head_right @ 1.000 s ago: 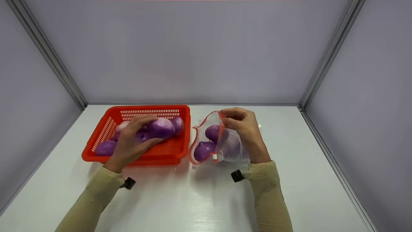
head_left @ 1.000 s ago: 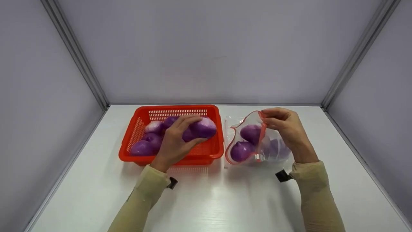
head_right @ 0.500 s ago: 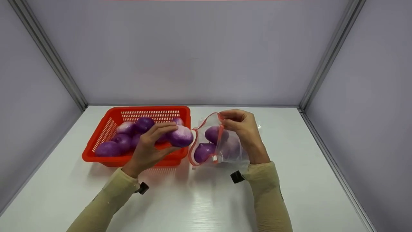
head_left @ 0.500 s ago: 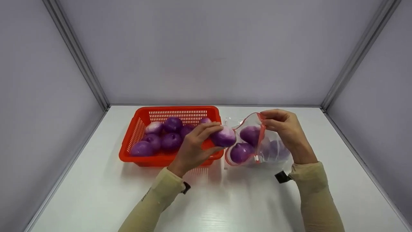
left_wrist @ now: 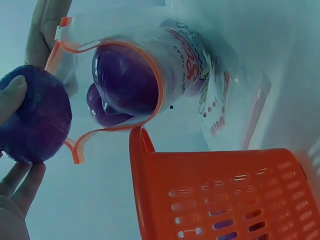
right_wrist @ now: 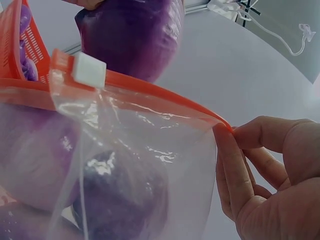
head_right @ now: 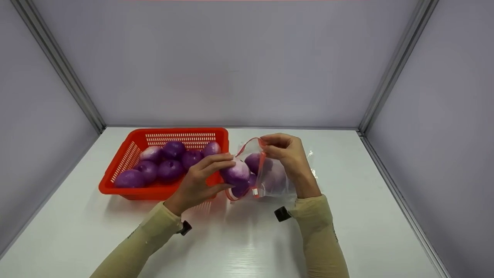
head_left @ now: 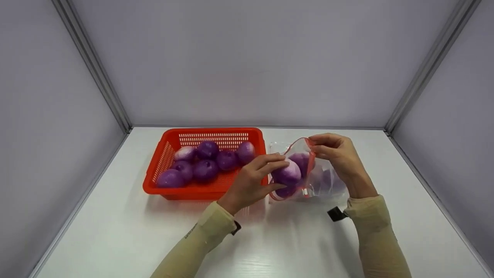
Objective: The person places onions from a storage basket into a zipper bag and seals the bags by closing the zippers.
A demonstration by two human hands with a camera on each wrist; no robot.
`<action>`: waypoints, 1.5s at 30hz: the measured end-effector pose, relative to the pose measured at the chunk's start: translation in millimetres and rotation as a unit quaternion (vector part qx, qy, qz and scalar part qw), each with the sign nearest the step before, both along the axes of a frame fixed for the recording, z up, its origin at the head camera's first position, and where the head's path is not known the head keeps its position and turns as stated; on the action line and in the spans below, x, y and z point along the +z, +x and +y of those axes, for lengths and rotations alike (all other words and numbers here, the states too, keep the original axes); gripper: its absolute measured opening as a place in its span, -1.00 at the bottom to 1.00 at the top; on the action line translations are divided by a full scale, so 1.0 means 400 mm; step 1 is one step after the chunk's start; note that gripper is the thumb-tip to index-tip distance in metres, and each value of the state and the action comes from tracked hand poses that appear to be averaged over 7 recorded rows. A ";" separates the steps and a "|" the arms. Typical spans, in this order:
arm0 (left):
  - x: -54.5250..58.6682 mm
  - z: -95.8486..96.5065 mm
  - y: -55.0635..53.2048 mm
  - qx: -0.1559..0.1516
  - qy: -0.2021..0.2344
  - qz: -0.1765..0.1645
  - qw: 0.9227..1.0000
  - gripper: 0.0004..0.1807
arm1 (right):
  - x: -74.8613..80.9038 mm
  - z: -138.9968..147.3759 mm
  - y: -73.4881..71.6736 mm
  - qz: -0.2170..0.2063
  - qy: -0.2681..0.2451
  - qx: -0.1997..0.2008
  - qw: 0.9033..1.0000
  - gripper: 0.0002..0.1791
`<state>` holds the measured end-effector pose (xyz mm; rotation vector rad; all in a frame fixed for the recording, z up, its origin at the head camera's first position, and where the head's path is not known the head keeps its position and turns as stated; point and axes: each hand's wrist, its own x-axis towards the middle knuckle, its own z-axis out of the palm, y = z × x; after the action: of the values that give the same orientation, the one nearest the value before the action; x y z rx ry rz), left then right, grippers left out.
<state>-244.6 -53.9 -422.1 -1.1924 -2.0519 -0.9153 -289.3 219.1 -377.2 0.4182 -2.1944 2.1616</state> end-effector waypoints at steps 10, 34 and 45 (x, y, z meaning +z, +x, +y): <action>-0.008 0.036 -0.008 0.021 -0.038 0.013 0.999 -0.39 | 0.001 -0.013 0.000 0.003 0.006 0.007 1.000 -0.69; -0.031 0.059 -0.019 0.084 -0.039 0.102 0.990 -0.60 | 0.023 -0.017 0.005 0.013 -0.014 0.012 1.000 -0.71; -0.031 0.065 -0.014 0.099 -0.097 0.184 0.973 -0.69 | 0.032 -0.011 0.003 0.015 -0.032 -0.004 0.999 -0.72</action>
<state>-250.4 -27.9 -434.7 -1.1313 -1.9404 -0.3723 -288.1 214.9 -364.5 0.4345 -2.1021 2.2001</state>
